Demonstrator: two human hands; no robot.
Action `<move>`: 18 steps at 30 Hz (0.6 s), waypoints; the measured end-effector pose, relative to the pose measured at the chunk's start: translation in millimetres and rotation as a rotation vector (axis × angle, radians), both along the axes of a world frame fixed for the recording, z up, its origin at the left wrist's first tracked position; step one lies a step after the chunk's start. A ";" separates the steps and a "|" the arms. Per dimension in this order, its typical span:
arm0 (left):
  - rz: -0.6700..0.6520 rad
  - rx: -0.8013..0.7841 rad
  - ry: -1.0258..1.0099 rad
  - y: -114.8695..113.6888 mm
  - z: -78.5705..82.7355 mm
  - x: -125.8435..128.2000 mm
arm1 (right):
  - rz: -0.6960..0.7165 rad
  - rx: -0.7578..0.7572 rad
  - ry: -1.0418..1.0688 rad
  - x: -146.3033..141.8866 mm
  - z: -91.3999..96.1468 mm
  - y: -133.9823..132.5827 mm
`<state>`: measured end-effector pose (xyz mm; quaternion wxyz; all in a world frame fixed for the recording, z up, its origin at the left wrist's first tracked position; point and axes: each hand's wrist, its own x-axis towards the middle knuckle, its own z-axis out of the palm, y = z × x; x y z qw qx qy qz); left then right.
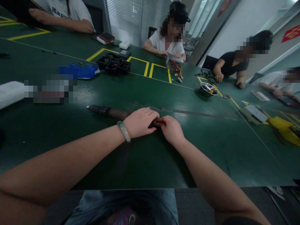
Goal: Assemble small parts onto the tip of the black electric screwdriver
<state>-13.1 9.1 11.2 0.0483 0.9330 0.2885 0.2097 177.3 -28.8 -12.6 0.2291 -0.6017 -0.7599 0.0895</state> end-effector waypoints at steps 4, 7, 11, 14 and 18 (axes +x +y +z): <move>-0.114 0.109 -0.096 -17.1 10.2 1.7 | -0.006 0.005 -0.013 3.6 2.0 -1.1; -0.411 0.120 0.003 -28.6 6.2 3.6 | -0.053 -0.019 -0.014 19.9 3.2 0.3; -0.601 0.004 0.074 -31.3 -5.1 4.5 | -0.186 -0.057 -0.012 76.2 3.5 -3.4; -0.578 -0.057 0.056 -27.4 -7.5 3.7 | -0.349 -0.127 -0.070 144.8 5.7 -22.6; -0.593 -0.093 0.082 -24.5 -6.9 3.6 | -0.638 -0.235 -0.143 252.7 11.3 -72.9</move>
